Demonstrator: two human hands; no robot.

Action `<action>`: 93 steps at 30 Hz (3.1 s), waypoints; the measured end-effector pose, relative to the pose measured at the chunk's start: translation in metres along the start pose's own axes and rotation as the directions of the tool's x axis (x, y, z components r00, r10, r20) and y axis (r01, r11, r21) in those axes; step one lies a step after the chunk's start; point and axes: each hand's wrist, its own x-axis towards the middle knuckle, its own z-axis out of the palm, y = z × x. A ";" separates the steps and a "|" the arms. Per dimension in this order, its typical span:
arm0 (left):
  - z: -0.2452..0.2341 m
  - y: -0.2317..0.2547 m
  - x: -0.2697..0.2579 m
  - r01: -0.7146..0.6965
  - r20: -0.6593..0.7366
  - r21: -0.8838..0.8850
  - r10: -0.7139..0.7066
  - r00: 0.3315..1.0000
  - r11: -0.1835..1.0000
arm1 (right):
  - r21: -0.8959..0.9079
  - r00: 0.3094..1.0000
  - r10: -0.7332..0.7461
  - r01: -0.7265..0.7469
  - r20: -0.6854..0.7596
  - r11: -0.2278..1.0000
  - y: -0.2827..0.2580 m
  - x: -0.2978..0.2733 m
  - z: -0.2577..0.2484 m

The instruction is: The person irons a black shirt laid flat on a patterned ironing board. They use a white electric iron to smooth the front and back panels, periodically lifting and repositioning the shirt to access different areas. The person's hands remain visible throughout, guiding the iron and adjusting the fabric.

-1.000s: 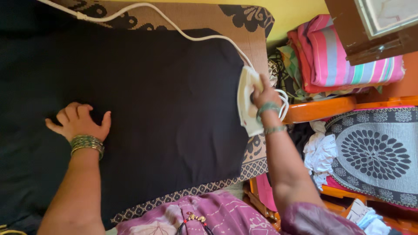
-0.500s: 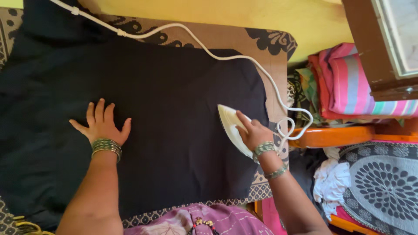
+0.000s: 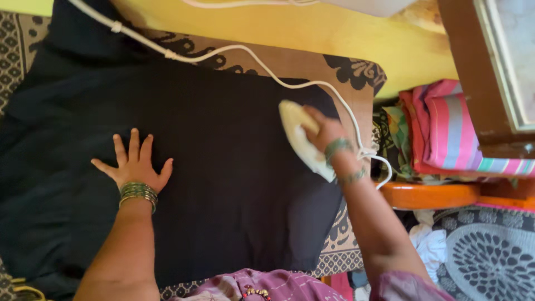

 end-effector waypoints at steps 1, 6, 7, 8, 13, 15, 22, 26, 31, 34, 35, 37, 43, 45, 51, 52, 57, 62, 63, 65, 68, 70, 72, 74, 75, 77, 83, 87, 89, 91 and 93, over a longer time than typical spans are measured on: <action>0.002 0.000 -0.002 0.007 -0.001 -0.013 -0.007 1.000 1.000 | -0.078 0.998 -0.031 0.035 0.050 0.996 -0.009 -0.009 0.004; 0.001 -0.001 -0.001 -0.007 -0.031 -0.040 0.006 1.000 0.999 | -0.276 0.999 0.041 -0.040 -0.003 0.960 -0.029 0.019 0.003; 0.002 0.001 -0.003 -0.010 -0.035 -0.047 0.009 0.999 0.999 | -0.280 0.991 0.130 -0.121 0.014 0.952 -0.025 0.038 -0.002; 0.002 0.001 -0.003 -0.011 -0.047 -0.053 0.008 0.999 0.999 | -0.284 0.977 0.213 -0.197 0.025 0.938 -0.021 0.062 -0.008; -0.001 0.001 -0.010 -0.024 -0.079 -0.100 0.016 0.997 0.995 | -0.054 0.957 -0.178 0.170 -0.229 0.984 0.005 0.086 -0.016; -0.007 0.005 -0.006 -0.015 -0.094 -0.131 0.002 0.996 0.991 | -0.006 0.953 -0.278 0.280 -0.122 0.960 -0.004 0.071 -0.018; -0.018 0.007 0.001 0.015 0.080 -0.001 -0.015 0.997 1.000 | -0.231 0.917 -0.332 0.380 0.220 0.896 -0.073 0.004 0.012; -0.024 0.008 -0.004 0.021 0.065 -0.022 -0.019 0.998 1.000 | -0.201 0.974 -0.220 0.206 -0.048 0.958 -0.095 0.074 0.010; -0.030 0.011 -0.002 0.011 0.047 -0.046 -0.009 0.999 0.999 | -0.141 0.898 -0.434 0.440 0.071 0.887 -0.107 0.084 0.005; -0.027 0.008 -0.006 0.019 0.032 -0.081 -0.017 0.999 0.997 | -0.189 0.818 -0.508 0.562 0.270 0.805 -0.130 0.050 0.012; -0.026 0.008 -0.008 0.026 0.032 -0.088 -0.024 0.999 0.996 | -0.206 0.792 -0.518 0.594 0.323 0.778 -0.139 0.042 0.016; -0.026 0.008 -0.007 0.026 0.027 -0.103 -0.024 0.999 0.994 | -0.253 0.852 -0.445 0.511 0.277 0.821 -0.162 0.045 0.020; -0.036 0.009 -0.006 0.036 -0.004 -0.141 -0.037 0.999 0.989 | -0.171 0.894 -0.443 0.447 0.061 0.878 -0.211 0.107 0.008; -0.038 0.010 -0.007 0.040 0.063 -0.118 -0.033 0.997 0.992 | -0.152 0.835 -0.521 0.547 0.180 0.823 -0.220 0.102 0.012; -0.042 0.009 -0.009 0.026 0.067 -0.144 -0.017 0.998 0.989 | -0.268 0.749 -0.616 0.663 0.246 0.699 -0.258 0.086 0.038; -0.045 0.009 -0.007 0.024 0.070 -0.148 -0.014 0.997 0.989 | -0.303 0.778 -0.602 0.626 0.180 0.719 -0.269 0.097 0.038; -0.041 0.006 -0.009 0.010 0.047 -0.191 -0.001 0.999 0.982 | -0.201 0.763 -0.637 0.645 0.113 0.737 -0.301 0.120 0.039; -0.024 0.001 -0.009 -0.098 -0.073 -0.237 0.082 0.994 0.967 | -0.240 0.671 -0.693 0.741 0.264 0.627 -0.331 0.103 0.053; -0.021 0.001 -0.010 -0.119 -0.102 -0.250 0.096 0.990 0.961 | -0.265 0.706 -0.674 0.707 0.217 0.655 -0.339 0.104 0.054; -0.020 0.003 -0.010 -0.119 -0.080 -0.265 0.101 0.992 0.957 | -0.304 0.765 -0.634 0.634 0.111 0.711 -0.360 0.114 0.053; -0.022 0.000 -0.009 -0.126 -0.101 -0.305 0.100 0.990 0.944 | -0.234 0.752 -0.655 0.651 0.074 0.722 -0.382 0.119 0.049; -0.022 -0.001 -0.009 -0.143 -0.125 -0.328 0.107 0.986 0.934 | -0.235 0.693 -0.697 0.720 0.185 0.653 -0.388 0.115 0.051; -0.019 -0.001 -0.009 -0.165 -0.139 -0.338 0.124 0.982 0.927 | -0.241 0.669 -0.705 0.743 0.234 0.625 -0.395 0.110 0.058; -0.017 -0.002 -0.010 -0.177 -0.166 -0.346 0.126 0.978 0.921 | -0.257 0.693 -0.690 0.720 0.211 0.645 -0.403 0.110 0.065; -0.017 -0.002 -0.010 -0.185 -0.181 -0.348 0.128 0.975 0.919 | -0.252 0.719 -0.678 0.692 0.153 0.677 -0.410 0.113 0.068; -0.019 -0.002 -0.009 -0.194 -0.177 -0.360 0.137 0.975 0.913 | -0.235 0.763 -0.646 0.632 0.025 0.738 -0.431 0.124 0.068; -0.018 -0.006 -0.008 -0.220 -0.203 -0.381 0.150 0.967 0.898 | -0.169 0.655 -0.698 0.752 0.289 0.637 -0.457 0.119 0.066; -0.014 -0.004 -0.011 -0.230 -0.188 -0.397 0.167 0.968 0.888 | -0.237 0.715 -0.674 0.698 0.185 0.676 -0.473 0.108 0.072; -0.016 -0.004 -0.008 -0.238 -0.223 -0.406 0.157 0.962 0.882 | -0.227 0.785 -0.608 0.617 0.117 0.753 -0.493 0.115 0.068; -0.015 -0.006 -0.008 -0.243 -0.238 -0.410 0.154 0.959 0.879 | -0.174 0.746 -0.646 0.666 0.165 0.725 -0.503 0.113 0.067; -0.012 -0.007 -0.009 -0.255 -0.237 -0.411 0.167 0.957 0.875 | -0.161 0.662 -0.698 0.747 0.274 0.645 -0.507 0.105 0.071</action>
